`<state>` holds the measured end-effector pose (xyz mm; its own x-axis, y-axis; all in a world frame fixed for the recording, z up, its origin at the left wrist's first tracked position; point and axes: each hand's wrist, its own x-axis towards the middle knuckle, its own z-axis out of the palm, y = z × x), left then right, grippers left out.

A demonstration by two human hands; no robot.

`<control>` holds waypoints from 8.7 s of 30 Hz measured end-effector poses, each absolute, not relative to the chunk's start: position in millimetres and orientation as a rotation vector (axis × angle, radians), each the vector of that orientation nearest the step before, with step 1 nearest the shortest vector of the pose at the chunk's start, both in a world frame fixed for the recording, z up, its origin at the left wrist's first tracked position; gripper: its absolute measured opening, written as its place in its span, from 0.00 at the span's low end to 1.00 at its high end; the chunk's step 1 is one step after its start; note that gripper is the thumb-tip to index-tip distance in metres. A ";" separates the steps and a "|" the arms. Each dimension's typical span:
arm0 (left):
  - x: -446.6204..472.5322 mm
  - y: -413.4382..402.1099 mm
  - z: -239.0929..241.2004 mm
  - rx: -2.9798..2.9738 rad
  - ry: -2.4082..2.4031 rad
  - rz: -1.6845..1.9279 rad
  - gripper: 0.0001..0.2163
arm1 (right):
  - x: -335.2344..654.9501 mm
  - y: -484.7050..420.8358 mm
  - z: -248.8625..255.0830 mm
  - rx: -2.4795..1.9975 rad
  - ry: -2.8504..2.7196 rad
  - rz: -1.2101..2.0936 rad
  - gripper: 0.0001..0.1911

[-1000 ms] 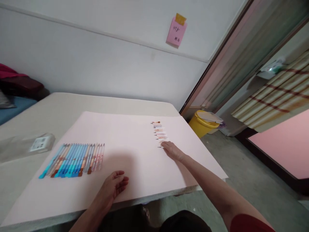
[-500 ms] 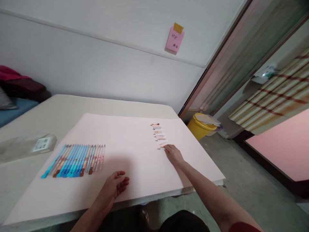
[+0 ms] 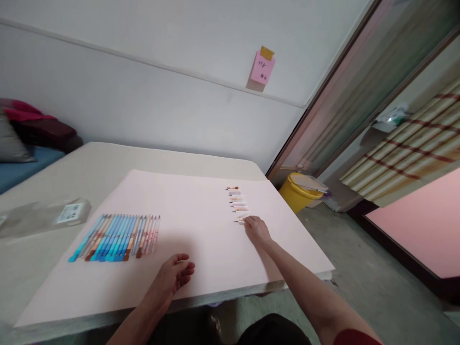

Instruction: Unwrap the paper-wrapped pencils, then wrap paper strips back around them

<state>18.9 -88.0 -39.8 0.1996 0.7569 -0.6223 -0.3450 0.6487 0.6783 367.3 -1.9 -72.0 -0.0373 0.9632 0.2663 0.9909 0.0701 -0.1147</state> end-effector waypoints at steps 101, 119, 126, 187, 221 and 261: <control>-12.5 -73.8 -59.4 2.293 1.941 0.244 0.24 | 190.1 -98.2 -9.2 -1.902 -2.578 0.381 0.12; 7.0 -92.4 -56.3 2.040 1.660 0.418 0.10 | 183.2 -97.3 -12.6 -1.849 -2.122 0.840 0.14; -2.8 -77.1 -39.9 1.518 1.674 0.776 0.02 | 162.1 -101.3 -23.5 -1.242 -0.708 1.808 0.17; 0.7 -91.4 -22.5 0.453 0.910 1.090 0.11 | 142.9 -118.0 -12.1 -1.283 -1.062 1.743 0.13; 1.3 -90.0 -27.0 0.551 0.897 1.095 0.10 | 142.5 -116.0 -13.1 -1.298 -1.163 1.688 0.12; -7.3 -81.1 -23.3 0.395 1.105 1.222 0.06 | 151.3 -110.5 -18.1 -1.341 -1.281 1.669 0.10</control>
